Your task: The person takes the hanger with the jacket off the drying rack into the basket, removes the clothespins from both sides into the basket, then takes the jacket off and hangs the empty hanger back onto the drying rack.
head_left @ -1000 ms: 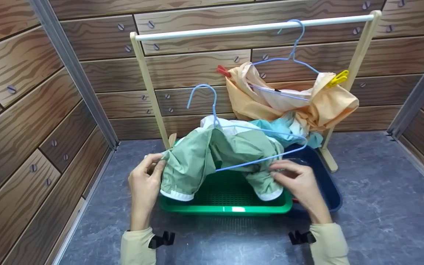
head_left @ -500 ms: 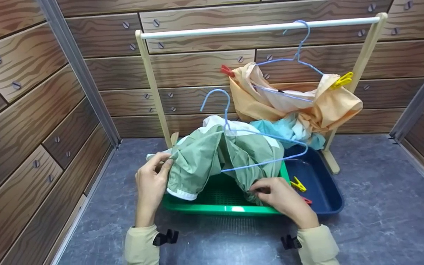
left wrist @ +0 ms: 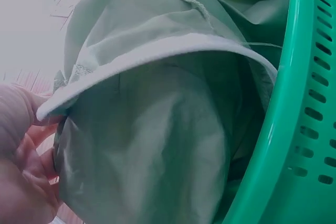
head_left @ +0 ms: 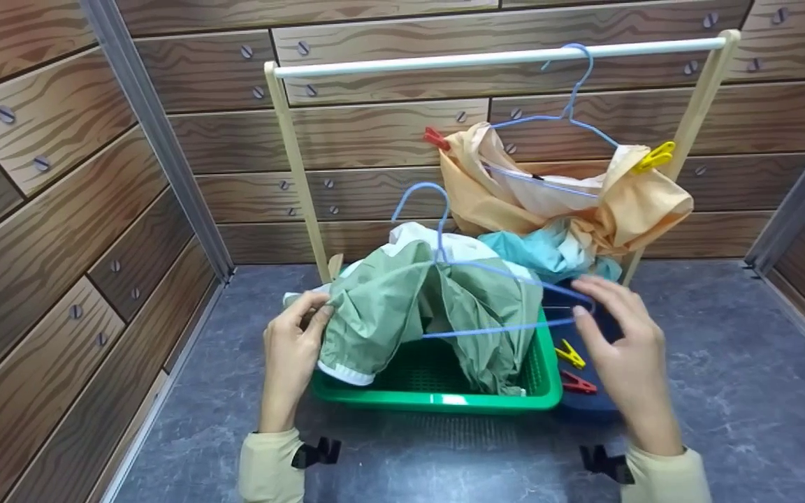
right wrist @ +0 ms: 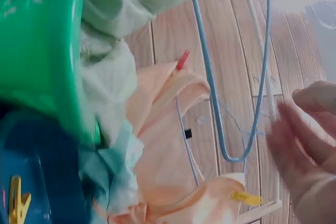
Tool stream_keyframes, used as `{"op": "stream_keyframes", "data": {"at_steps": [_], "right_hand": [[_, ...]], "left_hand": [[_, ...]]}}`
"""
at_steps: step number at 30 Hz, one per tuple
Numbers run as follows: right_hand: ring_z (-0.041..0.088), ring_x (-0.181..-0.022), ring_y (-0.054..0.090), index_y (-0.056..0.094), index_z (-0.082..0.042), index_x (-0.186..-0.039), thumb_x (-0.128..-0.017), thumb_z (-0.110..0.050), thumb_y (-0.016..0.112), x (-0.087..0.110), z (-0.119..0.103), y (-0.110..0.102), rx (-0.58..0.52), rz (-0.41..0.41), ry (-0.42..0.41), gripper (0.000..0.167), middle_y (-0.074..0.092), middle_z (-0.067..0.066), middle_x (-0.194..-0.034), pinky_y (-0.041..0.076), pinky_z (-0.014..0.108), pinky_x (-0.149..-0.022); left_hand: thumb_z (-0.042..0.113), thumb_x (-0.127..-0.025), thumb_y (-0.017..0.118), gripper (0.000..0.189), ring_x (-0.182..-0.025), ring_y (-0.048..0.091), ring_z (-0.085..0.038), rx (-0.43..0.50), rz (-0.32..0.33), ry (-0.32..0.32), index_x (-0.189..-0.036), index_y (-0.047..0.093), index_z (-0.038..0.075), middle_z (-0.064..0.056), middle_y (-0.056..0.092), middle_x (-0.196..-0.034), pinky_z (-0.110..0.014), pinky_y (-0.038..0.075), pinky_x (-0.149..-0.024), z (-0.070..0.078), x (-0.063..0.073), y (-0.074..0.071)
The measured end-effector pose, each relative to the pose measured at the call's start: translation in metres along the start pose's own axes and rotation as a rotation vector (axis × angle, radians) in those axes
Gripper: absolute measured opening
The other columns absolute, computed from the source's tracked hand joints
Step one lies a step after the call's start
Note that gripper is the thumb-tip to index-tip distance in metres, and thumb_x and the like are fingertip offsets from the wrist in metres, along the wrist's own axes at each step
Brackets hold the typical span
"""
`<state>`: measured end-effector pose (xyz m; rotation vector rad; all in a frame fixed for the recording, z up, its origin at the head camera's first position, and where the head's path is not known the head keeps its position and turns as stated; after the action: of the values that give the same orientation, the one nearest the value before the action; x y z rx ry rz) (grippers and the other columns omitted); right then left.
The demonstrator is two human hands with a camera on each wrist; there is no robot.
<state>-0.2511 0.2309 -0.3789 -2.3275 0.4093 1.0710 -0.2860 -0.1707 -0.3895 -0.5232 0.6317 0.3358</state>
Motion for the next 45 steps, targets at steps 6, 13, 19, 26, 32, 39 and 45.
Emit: {"op": "stream_keyframes", "data": {"at_steps": [6, 13, 19, 26, 32, 39, 45], "right_hand": [[0.013, -0.102, 0.061, 0.069, -0.016, -0.122, -0.095, -0.009, 0.066, 0.009, 0.018, 0.0, -0.004, -0.159, 0.137, 0.029, 0.067, 0.001, -0.117, 0.043, 0.014, -0.086], [0.016, -0.058, 0.048, 0.069, -0.004, -0.102, -0.099, -0.003, 0.057, 0.013, -0.002, -0.006, -0.129, -0.151, 0.253, 0.013, 0.057, 0.006, -0.075, 0.039, 0.025, -0.05], [0.018, -0.058, 0.047, 0.065, 0.002, -0.098, -0.1, 0.0, 0.053, 0.01, -0.018, -0.01, -0.153, -0.079, 0.203, 0.012, 0.051, 0.008, -0.072, 0.037, 0.025, -0.05], [0.016, -0.057, 0.046, 0.065, 0.002, -0.099, -0.099, 0.003, 0.053, 0.009, -0.03, -0.005, -0.169, -0.075, 0.118, 0.012, 0.051, 0.013, -0.071, 0.037, 0.024, -0.05], [0.012, -0.058, 0.045, 0.065, 0.001, -0.098, -0.099, 0.003, 0.054, 0.007, -0.038, -0.002, -0.165, -0.096, 0.1, 0.011, 0.051, 0.012, -0.071, 0.037, 0.023, -0.051], [0.012, -0.062, 0.048, 0.065, 0.003, -0.099, -0.098, 0.004, 0.055, 0.006, -0.039, -0.001, -0.15, -0.106, 0.09, 0.01, 0.053, 0.013, -0.072, 0.039, 0.02, -0.055], [0.018, -0.06, 0.048, 0.065, 0.005, -0.099, -0.097, 0.005, 0.055, 0.005, -0.033, -0.002, -0.16, -0.101, 0.077, 0.011, 0.053, 0.012, -0.071, 0.038, 0.022, -0.052]], "left_hand": [[0.011, -0.09, 0.072, 0.01, -0.064, 0.055, -0.009, -0.024, 0.022, 0.053, -0.098, 0.074, 0.017, 0.009, 0.067, -0.08, -0.031, 0.042, -0.058, 0.005, 0.002, 0.003], [0.005, -0.089, 0.071, 0.012, -0.087, 0.063, -0.018, -0.065, 0.138, 0.202, -0.1, 0.074, 0.009, -0.001, 0.072, -0.096, -0.041, 0.041, -0.084, 0.017, 0.005, 0.021], [0.038, -0.094, 0.063, 0.048, -0.132, 0.041, -0.034, -0.329, 0.179, 0.257, -0.133, 0.059, 0.011, -0.01, 0.055, -0.137, -0.062, 0.021, -0.107, 0.043, 0.018, 0.051], [0.061, -0.076, 0.075, 0.096, -0.147, 0.01, -0.04, -0.487, 0.081, 0.241, -0.154, 0.031, 0.025, -0.01, 0.021, -0.16, -0.069, 0.013, -0.107, 0.051, 0.031, 0.087], [0.023, -0.072, 0.085, 0.085, -0.14, 0.03, -0.042, -0.499, 0.21, 0.228, -0.147, 0.045, 0.022, -0.012, 0.041, -0.151, -0.065, 0.027, -0.104, 0.042, 0.03, 0.084], [-0.01, -0.073, 0.071, 0.056, -0.118, 0.057, -0.037, -0.417, 0.357, 0.299, -0.125, 0.067, 0.012, -0.008, 0.064, -0.126, -0.056, 0.04, -0.095, 0.037, 0.029, 0.071], [-0.006, -0.071, 0.072, 0.047, -0.112, 0.061, -0.03, -0.342, 0.345, 0.299, -0.116, 0.068, 0.009, -0.007, 0.067, -0.119, -0.053, 0.038, -0.095, 0.033, 0.021, 0.06]]}}
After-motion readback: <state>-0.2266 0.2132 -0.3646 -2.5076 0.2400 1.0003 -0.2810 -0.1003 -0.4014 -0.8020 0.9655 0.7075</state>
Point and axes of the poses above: each hand's wrist, its own x-axis away from the middle knuckle, its own y-axis out of the palm, z = x × y, the point moved 4 cm from there along -x, towards the middle knuckle
